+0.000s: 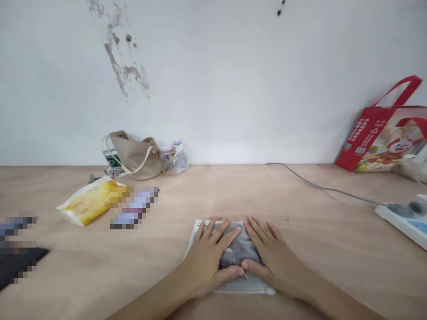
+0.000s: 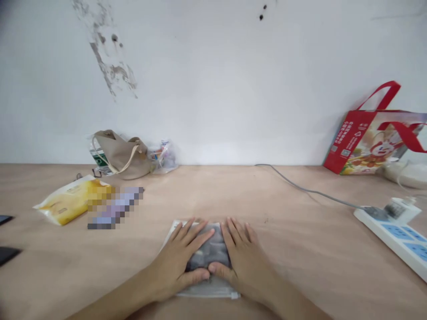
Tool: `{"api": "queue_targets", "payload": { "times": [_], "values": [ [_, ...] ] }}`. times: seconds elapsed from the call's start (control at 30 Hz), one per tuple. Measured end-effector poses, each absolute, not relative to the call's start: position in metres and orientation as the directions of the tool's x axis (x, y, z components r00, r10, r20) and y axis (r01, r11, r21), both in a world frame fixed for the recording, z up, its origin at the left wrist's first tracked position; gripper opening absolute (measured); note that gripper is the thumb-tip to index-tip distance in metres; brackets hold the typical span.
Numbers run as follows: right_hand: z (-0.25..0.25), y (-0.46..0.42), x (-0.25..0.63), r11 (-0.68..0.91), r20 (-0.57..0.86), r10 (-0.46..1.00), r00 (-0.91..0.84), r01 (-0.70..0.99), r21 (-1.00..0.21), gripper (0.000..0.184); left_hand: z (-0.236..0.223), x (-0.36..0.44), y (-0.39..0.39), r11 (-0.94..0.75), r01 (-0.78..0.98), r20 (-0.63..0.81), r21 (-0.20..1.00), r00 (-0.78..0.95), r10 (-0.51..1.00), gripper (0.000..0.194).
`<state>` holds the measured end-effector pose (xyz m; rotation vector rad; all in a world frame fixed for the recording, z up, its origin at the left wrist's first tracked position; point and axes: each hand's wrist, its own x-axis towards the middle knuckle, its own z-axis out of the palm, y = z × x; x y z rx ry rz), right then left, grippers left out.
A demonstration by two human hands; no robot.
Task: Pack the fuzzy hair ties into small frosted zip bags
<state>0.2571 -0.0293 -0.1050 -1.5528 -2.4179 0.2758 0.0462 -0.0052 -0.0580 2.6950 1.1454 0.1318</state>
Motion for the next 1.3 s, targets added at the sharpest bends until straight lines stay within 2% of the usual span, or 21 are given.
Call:
{"api": "queue_targets", "payload": {
  "times": [0.07, 0.17, 0.23, 0.3, 0.4, 0.47, 0.53, 0.6, 0.73, 0.93, 1.1, 1.2, 1.23, 1.3],
  "values": [
    [-0.103, -0.029, 0.258, 0.407, 0.139, 0.913, -0.383, 0.838, -0.364, 0.072, -0.059, 0.043, -0.004, -0.657, 0.718, -0.002, 0.230, 0.675, 0.738, 0.072],
    [-0.099, -0.029, 0.261, 0.289, 0.200, 0.957, -0.209, 0.736, -0.612, 0.059, -0.062, 0.036, 0.003, -0.626, 0.746, 0.010, 0.228, 0.641, 0.768, 0.073],
    [-0.099, -0.029, 0.262, 0.154, 0.147, 0.987, -0.061, 0.603, -0.783, 0.049, -0.063, 0.030, 0.008, -0.600, 0.772, 0.033, 0.210, 0.607, 0.794, 0.072],
    [-0.099, -0.030, 0.260, 0.079, 0.068, 0.997, -0.041, 0.476, -0.876, 0.043, -0.064, 0.026, 0.010, -0.603, 0.780, 0.101, 0.165, 0.595, 0.797, 0.071],
    [-0.099, -0.035, 0.252, 0.096, 0.047, 0.987, -0.151, 0.339, -0.936, 0.036, -0.067, 0.031, 0.003, -0.738, 0.674, 0.324, 0.033, 0.692, 0.645, 0.064],
    [-0.098, -0.040, 0.245, 0.103, 0.055, 0.981, -0.185, 0.263, -0.959, 0.034, -0.071, 0.042, -0.007, -0.851, 0.521, 0.483, -0.072, 0.764, 0.427, 0.047],
    [-0.097, -0.045, 0.238, 0.105, 0.063, 0.982, -0.181, 0.236, -0.966, 0.032, -0.077, 0.055, -0.016, -0.906, 0.397, 0.606, -0.150, 0.761, 0.233, 0.029],
    [-0.098, -0.049, 0.232, 0.108, 0.072, 0.985, -0.155, 0.233, -0.966, 0.032, -0.082, 0.066, -0.021, -0.902, 0.368, 0.646, -0.225, 0.749, 0.145, 0.016],
    [-0.104, -0.050, 0.228, 0.119, 0.097, 0.990, -0.106, 0.226, -0.967, 0.032, -0.085, 0.071, -0.021, -0.891, 0.374, 0.669, -0.257, 0.734, 0.115, 0.021],
    [-0.111, -0.035, 0.258, 0.089, 0.090, 0.996, -0.005, 0.224, -0.971, 0.034, -0.072, 0.029, -0.011, -0.864, 0.451, 0.637, -0.223, 0.738, 0.221, 0.012],
    [-0.109, -0.027, 0.286, 0.065, 0.065, 0.998, -0.006, 0.242, -0.968, 0.032, -0.061, -0.022, -0.008, -0.803, 0.581, 0.602, -0.135, 0.692, 0.399, 0.018],
    [-0.106, -0.029, 0.282, 0.069, 0.068, 0.998, -0.012, 0.274, -0.959, 0.033, -0.061, -0.026, -0.011, -0.778, 0.624, 0.548, 0.073, 0.627, 0.554, 0.009],
    [-0.105, -0.031, 0.278, 0.068, 0.064, 0.998, -0.021, 0.298, -0.952, 0.034, -0.063, -0.023, -0.010, -0.753, 0.639, 0.522, 0.157, 0.594, 0.612, 0.014],
    [-0.104, -0.034, 0.271, 0.068, 0.051, 0.997, -0.055, 0.360, -0.931, 0.038, -0.069, -0.014, -0.007, -0.681, 0.672, 0.458, 0.290, 0.527, 0.715, 0.038]
  ]
}}
